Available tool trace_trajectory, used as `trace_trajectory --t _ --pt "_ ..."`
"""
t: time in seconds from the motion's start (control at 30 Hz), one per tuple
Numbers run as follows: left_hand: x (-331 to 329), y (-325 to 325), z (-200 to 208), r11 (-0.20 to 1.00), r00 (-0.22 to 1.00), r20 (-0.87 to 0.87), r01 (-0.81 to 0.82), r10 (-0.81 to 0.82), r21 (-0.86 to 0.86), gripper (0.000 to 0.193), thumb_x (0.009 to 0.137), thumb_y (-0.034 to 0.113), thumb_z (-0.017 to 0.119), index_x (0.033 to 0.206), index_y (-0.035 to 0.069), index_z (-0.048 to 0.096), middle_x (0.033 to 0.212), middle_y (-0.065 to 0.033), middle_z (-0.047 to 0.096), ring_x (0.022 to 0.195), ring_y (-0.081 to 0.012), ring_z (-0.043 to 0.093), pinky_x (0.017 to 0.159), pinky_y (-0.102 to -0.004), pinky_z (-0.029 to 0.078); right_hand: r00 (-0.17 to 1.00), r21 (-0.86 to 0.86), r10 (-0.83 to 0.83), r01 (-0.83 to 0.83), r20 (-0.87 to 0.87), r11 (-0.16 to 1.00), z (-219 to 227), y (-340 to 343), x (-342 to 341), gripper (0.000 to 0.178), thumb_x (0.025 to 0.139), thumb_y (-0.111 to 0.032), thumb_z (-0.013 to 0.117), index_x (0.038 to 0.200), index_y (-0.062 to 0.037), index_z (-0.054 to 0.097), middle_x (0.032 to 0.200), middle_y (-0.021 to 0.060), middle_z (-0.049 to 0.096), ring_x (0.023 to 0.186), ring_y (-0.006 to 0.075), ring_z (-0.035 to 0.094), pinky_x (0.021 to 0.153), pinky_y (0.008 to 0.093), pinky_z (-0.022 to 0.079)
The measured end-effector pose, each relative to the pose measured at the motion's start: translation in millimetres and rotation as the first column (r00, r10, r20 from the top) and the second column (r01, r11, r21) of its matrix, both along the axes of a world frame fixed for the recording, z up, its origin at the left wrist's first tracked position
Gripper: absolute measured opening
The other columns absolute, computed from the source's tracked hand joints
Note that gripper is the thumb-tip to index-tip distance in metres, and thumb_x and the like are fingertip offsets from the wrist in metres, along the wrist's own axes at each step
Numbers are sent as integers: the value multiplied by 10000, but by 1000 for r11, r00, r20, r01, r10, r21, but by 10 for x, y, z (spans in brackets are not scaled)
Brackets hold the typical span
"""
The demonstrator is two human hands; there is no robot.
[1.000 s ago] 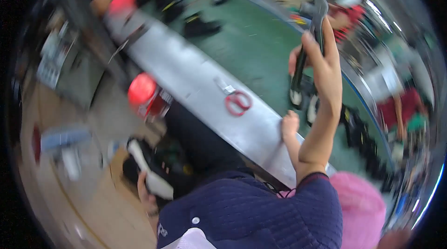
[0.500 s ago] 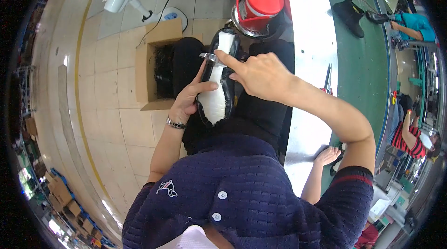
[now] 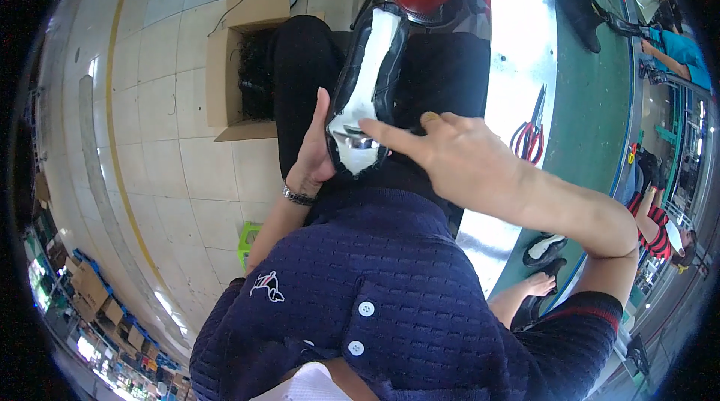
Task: Trimming excess material and inspecting the assembly of shoes on a production line.
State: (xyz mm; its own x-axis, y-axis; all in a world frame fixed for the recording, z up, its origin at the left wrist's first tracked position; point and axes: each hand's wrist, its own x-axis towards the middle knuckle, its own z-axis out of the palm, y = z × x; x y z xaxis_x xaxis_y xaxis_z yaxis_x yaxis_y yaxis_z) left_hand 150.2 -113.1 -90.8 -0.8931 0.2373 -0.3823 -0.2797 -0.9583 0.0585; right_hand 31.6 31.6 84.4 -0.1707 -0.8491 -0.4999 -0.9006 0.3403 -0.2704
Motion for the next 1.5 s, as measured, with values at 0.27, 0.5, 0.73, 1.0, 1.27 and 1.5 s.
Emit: trace_trajectory --t 0.27,0.5,0.73,1.0,1.27,1.5 --pt "1 98 176 979 980 -120 -171 158 -109 656 984 484 409 1524 253 117 1486 -82 332 1303 -218 416 1055 -369 387 995 24 -31 33 -97 999 -307 56 140 670 859 -144 607 1441 -357 353 613 52 510 482 188 549 408 336 458" --pt "-24 92 255 930 991 -38 -135 130 -343 865 834 134 629 1529 212 118 1452 -112 359 1271 -223 444 1046 -355 380 993 22 -86 84 85 996 62 26 11 657 847 -179 647 1435 -299 381 637 44 595 486 223 592 446 353 469" --pt "28 -35 197 943 1000 -16 5 -11 -332 999 750 -1 676 1532 240 102 1450 -106 366 1265 -222 450 1044 -354 371 988 -88 36 -49 -147 995 -109 -332 -36 645 881 -215 618 1460 -244 335 628 62 589 476 194 588 401 316 455" --pt "41 -120 267 940 998 -17 58 -68 -337 1151 680 -131 683 1525 325 48 1451 -90 373 1274 -216 446 1032 -365 394 985 -119 68 -87 -156 989 -197 -236 45 650 891 -211 587 1473 -256 301 576 77 576 406 190 564 353 332 452" --pt "130 -117 99 961 990 -116 41 -75 -273 1153 692 62 753 1524 313 -5 1451 -100 342 1317 -237 394 1062 -375 358 994 -220 -99 85 -53 972 -250 -199 -22 690 915 -205 568 1496 -227 197 578 122 597 474 273 608 427 377 482" --pt "238 -49 16 995 927 -372 -7 43 98 855 881 511 571 1519 331 32 1545 -64 221 1365 -257 336 1065 -422 370 998 124 -53 57 -28 991 -54 -65 -103 686 890 -68 513 1459 -374 280 949 282 624 731 356 678 570 405 568"
